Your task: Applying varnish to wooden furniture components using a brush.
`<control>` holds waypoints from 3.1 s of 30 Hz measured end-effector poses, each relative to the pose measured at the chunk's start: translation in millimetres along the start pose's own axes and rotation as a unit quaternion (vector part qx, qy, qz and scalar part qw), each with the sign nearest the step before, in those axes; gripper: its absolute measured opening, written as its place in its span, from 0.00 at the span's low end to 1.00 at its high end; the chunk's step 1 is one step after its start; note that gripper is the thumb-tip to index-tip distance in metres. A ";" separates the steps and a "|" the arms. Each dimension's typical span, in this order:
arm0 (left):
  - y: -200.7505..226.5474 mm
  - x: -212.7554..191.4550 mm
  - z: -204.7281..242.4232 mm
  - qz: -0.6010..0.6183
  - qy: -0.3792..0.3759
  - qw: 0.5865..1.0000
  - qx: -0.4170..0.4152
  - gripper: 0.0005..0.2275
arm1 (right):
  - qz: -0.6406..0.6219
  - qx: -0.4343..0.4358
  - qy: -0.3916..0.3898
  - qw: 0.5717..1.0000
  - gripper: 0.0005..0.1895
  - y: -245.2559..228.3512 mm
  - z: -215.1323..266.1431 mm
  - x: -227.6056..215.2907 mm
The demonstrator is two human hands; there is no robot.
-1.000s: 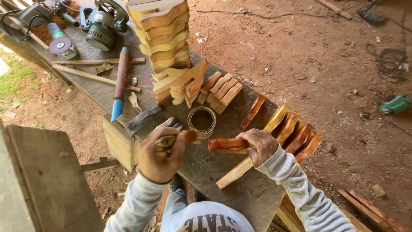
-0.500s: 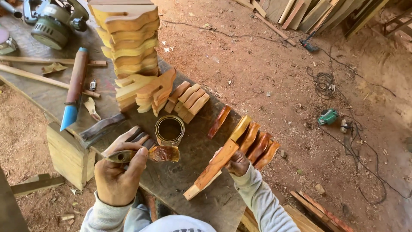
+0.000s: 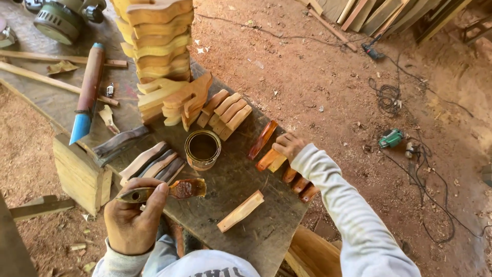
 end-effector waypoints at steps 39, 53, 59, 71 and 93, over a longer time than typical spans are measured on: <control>-45.6 7.7 19.1 0.024 -0.016 0.996 -0.081 0.04 | -0.095 0.059 -0.328 0.938 0.19 27.2 -124.1 70.4; -48.7 18.3 21.3 -0.005 -0.048 0.999 -0.022 0.03 | -0.141 0.093 -0.345 0.923 0.31 33.8 -118.3 7.9; -10.0 46.7 20.9 -0.061 -0.141 0.980 0.123 0.05 | -0.153 0.071 -0.321 0.932 0.34 45.4 -125.5 -20.0; 3.2 93.4 14.9 -0.161 -0.297 0.879 0.335 0.14 | -0.167 -0.029 -0.215 0.962 0.29 11.8 -108.8 -67.9; -3.1 88.8 4.4 -0.012 -0.133 0.980 0.146 0.08 | -0.434 0.177 -0.214 0.857 0.24 -8.6 -77.9 -131.1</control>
Point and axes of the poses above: each hand's wrist, its own z-axis away from the middle knuckle, its own x-axis out of the palm, y = z × x, the point moved 6 cm from there along -z, towards the middle knuckle, and after that the axes turned 9 degrees about z, right-handed, at the moved point
